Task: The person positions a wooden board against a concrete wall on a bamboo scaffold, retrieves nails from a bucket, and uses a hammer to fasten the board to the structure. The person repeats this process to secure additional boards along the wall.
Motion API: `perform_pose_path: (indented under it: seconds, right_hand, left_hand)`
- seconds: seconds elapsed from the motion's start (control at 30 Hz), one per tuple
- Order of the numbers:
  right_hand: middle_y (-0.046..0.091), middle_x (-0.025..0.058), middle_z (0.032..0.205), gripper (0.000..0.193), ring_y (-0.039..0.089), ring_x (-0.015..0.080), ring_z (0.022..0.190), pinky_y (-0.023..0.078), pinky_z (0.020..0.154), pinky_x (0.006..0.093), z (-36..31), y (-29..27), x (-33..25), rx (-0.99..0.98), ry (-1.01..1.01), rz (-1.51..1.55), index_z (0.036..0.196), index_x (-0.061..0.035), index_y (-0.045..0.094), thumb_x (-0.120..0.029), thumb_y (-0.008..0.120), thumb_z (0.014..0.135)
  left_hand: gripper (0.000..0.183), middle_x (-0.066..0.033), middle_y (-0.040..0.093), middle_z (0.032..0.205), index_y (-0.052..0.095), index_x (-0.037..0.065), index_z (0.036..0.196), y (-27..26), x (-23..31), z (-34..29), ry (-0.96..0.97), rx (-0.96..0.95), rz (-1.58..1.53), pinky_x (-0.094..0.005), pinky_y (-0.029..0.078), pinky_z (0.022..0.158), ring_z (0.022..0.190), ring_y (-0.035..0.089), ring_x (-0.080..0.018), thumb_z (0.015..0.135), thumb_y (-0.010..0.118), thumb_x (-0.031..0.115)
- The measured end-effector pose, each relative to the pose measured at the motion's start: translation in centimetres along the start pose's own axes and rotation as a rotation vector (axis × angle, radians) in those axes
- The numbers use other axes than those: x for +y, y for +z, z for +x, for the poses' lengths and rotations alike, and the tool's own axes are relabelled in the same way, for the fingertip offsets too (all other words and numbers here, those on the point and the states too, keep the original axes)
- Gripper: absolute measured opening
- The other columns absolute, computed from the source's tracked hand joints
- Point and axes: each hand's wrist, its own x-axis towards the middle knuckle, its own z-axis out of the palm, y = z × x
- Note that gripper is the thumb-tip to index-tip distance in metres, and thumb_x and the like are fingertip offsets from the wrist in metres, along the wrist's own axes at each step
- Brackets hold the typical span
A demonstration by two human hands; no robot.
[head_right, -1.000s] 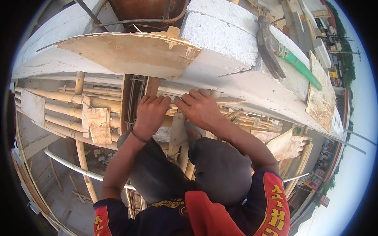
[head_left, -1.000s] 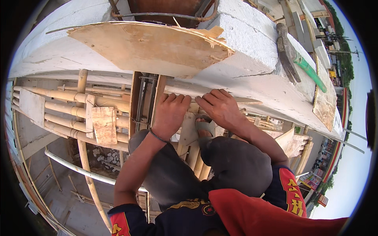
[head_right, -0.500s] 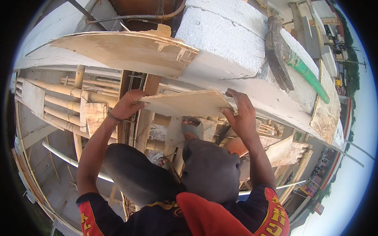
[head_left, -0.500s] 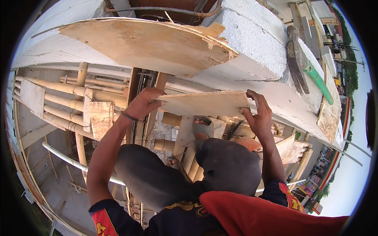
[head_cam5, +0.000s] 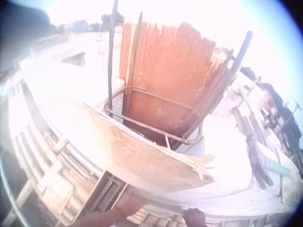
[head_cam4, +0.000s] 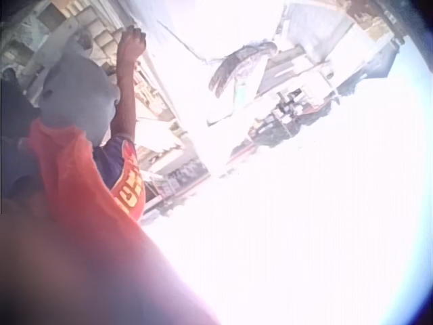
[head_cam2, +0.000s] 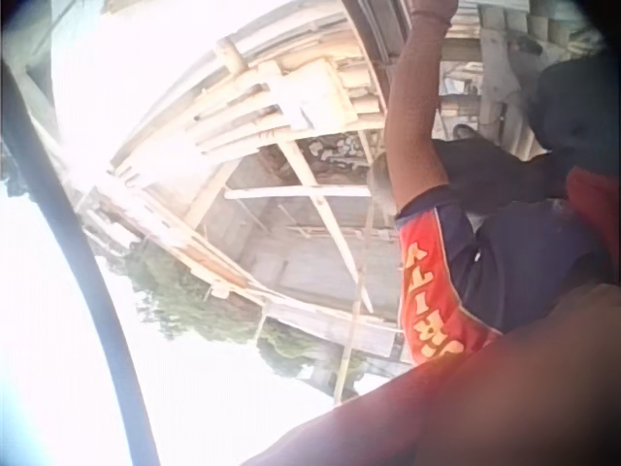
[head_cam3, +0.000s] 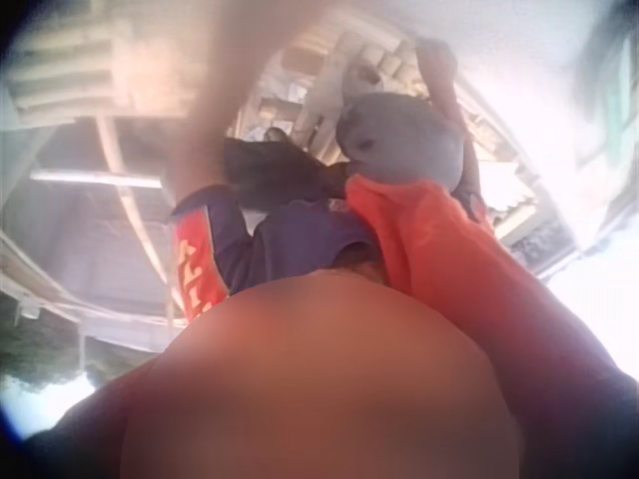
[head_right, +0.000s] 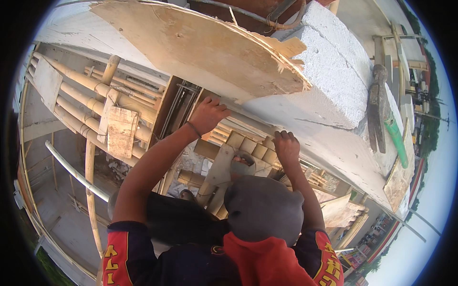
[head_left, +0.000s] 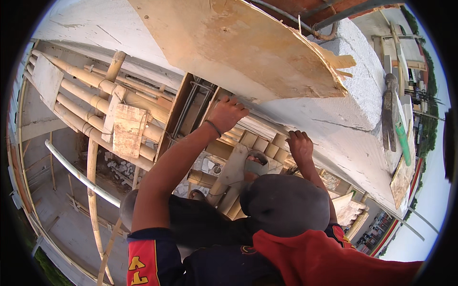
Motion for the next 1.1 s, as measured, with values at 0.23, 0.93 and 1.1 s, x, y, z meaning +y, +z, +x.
perform_pose_path:
  seconds: [0.23, 0.93, 1.1]
  right_hand:
    - [0.063, 0.0048, 0.080, 0.014, 0.064, 0.0246, 0.078, 0.055, 0.064, 0.0365, 0.2, 8.1, 1.8, -0.013, 0.033, -0.117, 0.081, -0.0112, 0.063, -0.021, 0.072, 0.076]
    - [0.068, 0.0061, 0.079, 0.013, 0.069, 0.0264, 0.073, 0.056, 0.061, 0.0375, 3.3, 11.8, -0.1, -0.156, 0.080, -0.316, 0.080, -0.0135, 0.065, -0.026, 0.068, 0.080]
    - [0.066, 0.0072, 0.078, 0.015, 0.067, 0.0277, 0.069, 0.055, 0.059, 0.0388, 2.6, 8.3, -1.4, -0.025, 0.031, -0.235, 0.077, -0.0106, 0.063, -0.024, 0.069, 0.079]
  left_hand:
    - [0.026, -0.0053, 0.059, 0.105, 0.061, 0.012, 0.106, 4.5, 5.1, -1.2, -0.240, 0.157, 0.107, -0.0444, 0.041, 0.091, 0.102, 0.054, -0.0217, 0.081, 0.057, 0.016]
    - [0.048, -0.0197, 0.056, 0.118, 0.046, 0.001, 0.127, 11.0, 7.4, -1.0, -1.000, -0.086, -0.544, -0.0434, 0.049, 0.087, 0.105, 0.058, -0.0342, 0.085, 0.060, 0.020]
    - [0.035, -0.0062, 0.058, 0.116, 0.060, 0.012, 0.114, 9.3, 8.0, -1.2, -0.320, 0.246, -0.087, -0.0335, 0.049, 0.077, 0.099, 0.057, -0.0211, 0.079, 0.058, 0.014]
